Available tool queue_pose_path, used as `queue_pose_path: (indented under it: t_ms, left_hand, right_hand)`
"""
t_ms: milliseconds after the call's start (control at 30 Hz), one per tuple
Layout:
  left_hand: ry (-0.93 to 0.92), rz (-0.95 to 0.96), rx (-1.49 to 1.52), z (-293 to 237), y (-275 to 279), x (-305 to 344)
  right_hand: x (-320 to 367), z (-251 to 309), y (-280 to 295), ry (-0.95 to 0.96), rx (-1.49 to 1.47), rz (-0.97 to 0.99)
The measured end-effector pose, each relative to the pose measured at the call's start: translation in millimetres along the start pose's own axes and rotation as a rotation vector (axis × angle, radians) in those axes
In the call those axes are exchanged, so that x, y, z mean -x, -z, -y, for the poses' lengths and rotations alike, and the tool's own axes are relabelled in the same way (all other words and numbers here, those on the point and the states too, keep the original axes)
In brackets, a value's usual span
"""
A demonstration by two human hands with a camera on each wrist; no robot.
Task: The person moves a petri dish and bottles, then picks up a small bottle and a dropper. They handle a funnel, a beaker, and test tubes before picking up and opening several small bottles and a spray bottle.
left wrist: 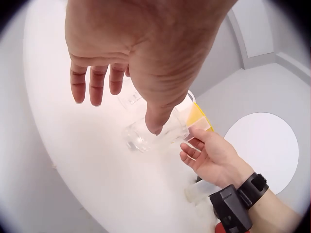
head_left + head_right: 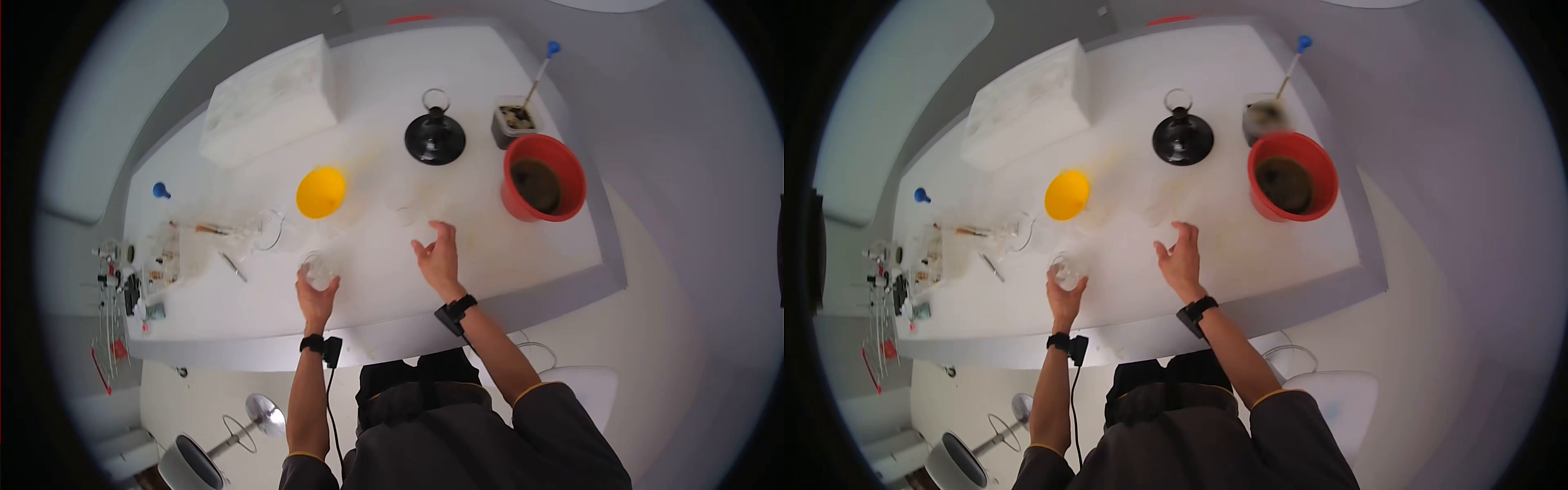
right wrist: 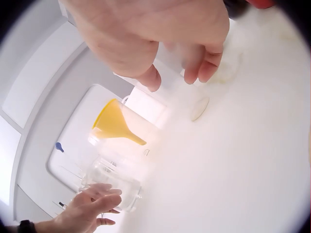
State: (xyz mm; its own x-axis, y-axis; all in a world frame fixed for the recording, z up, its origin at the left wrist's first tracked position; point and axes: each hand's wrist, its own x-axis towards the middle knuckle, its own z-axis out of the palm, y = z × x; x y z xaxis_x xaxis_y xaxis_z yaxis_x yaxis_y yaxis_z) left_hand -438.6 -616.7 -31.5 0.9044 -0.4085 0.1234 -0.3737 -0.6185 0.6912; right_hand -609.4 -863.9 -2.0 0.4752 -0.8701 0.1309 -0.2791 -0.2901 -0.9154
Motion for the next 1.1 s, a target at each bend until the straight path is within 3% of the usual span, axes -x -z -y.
queue_pose_path:
  t_ms: [267,400,500,567,667,733,933,1000,1100]
  left_hand:
    - [-0.053,0.028,0.121,5,11,-4]
    - [0.075,0.05,0.067,10,22,14]
    - [0.087,0.06,0.05,19,40,36]
    - [0.155,0.053,0.053,22,52,49]
    - [0.25,0.055,0.063,20,66,55]
    - [0.258,0.056,0.128,11,69,51]
    - [0.218,0.065,0.21,-13,49,9]
    - [0.146,0.101,0.227,-15,35,-4]
    - [0.1,0.024,0.162,-8,14,-11]
  right_hand:
    - [51,-6,-18,0.032,-0.135,0.293]
    - [47,12,-54,0.118,-0.163,0.419]
    - [29,47,-85,0.173,-0.128,0.405]
    - [18,69,-110,0.214,-0.15,0.252]
    - [1,72,-146,0.18,-0.124,0.397]
    - [-3,69,-161,0.2,-0.123,0.371]
    - [-6,44,-142,0.273,-0.056,0.281]
    - [-4,56,-118,0.086,-0.129,0.31]
    - [7,44,-99,0.122,-0.091,0.276]
